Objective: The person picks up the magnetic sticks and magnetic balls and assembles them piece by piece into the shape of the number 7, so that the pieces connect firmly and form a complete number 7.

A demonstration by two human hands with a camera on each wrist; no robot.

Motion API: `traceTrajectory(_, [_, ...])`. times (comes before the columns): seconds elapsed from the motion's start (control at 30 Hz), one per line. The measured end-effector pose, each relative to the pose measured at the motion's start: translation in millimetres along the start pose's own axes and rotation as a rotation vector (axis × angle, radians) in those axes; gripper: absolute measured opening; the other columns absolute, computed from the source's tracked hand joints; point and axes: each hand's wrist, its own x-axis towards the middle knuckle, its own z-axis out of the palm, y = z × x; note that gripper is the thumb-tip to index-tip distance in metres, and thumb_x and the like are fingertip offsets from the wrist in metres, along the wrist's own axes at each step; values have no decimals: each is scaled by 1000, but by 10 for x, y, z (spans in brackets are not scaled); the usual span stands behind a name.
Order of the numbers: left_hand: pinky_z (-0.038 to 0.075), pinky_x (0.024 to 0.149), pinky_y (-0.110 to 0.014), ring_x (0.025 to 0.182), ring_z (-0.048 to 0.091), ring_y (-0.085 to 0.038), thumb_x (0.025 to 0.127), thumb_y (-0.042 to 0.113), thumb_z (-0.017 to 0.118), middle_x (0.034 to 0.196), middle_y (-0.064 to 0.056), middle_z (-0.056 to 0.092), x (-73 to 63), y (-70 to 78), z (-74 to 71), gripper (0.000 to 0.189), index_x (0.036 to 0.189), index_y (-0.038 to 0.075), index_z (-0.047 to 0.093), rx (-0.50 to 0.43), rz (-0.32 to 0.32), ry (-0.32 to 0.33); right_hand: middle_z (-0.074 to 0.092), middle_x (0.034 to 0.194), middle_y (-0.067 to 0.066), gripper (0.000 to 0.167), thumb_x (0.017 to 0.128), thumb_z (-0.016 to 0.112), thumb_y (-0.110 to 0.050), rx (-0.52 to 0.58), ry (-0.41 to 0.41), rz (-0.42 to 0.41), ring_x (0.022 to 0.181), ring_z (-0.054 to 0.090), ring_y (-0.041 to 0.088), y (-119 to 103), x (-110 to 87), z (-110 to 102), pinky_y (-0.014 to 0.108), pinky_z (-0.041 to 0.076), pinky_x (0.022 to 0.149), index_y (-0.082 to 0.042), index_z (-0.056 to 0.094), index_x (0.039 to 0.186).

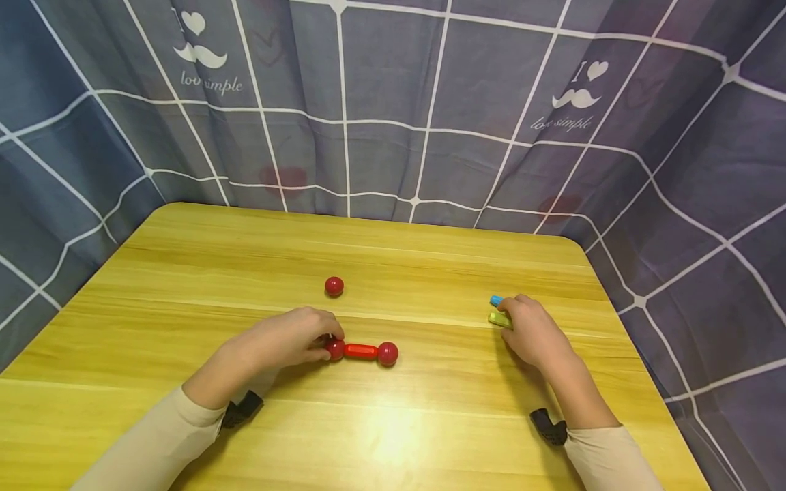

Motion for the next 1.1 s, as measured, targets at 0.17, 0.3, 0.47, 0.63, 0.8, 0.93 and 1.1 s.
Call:
traceTrajectory(0.17, [50,73,-24,77,56,-10,83,11,79,88,6,64,2,0,-6,14,93,12,70,-7,0,-4,59,96,14,28,82,75,-3,-3,-17,1,88,60,32,-19,-20,11,48,50,74,3,65,107])
traceTrajectory(0.3, [50,72,-24,77,56,-10,83,11,79,88,6,64,3,1,-9,14,93,12,70,-9,1,-7,60,93,11,22,81,76,-3,11,-44,9,86,60,29,-49,-30,28,46,51,72,-1,67,101])
traceTrajectory(0.47, [50,72,-24,76,56,-10,83,11,79,87,6,64,-1,0,-8,13,93,12,70,-8,-1,-6,60,87,5,17,81,76,-3,10,-81,1,80,59,24,-89,-33,54,41,49,68,-6,66,94])
traceTrajectory(0.63, [50,73,-25,77,56,-10,83,12,79,88,5,64,-4,2,-10,14,94,12,70,-5,-3,-5,63,85,2,17,81,76,-3,7,-91,-30,81,61,23,-143,-39,75,42,51,71,-6,65,94])
traceTrajectory(0.8, [49,72,-24,77,56,-10,83,12,79,88,6,64,-2,1,-8,13,93,12,70,-2,1,-2,61,81,-1,16,80,76,-3,17,-95,-58,77,59,19,-232,-58,89,39,49,69,-7,65,91])
traceTrajectory(0.93, [49,71,-23,76,56,-10,83,13,79,86,6,63,0,-3,-1,13,92,12,70,-6,7,7,61,82,-2,17,80,77,-2,20,-97,-72,76,58,17,-322,-78,92,38,50,68,-7,65,92])
traceTrajectory(1.1, [49,71,-23,75,56,-10,82,13,79,85,7,63,-1,-3,7,13,91,12,70,-8,5,7,61,84,-2,19,79,78,-3,7,-94,-103,76,57,14,-409,-99,110,35,49,67,-8,65,92])
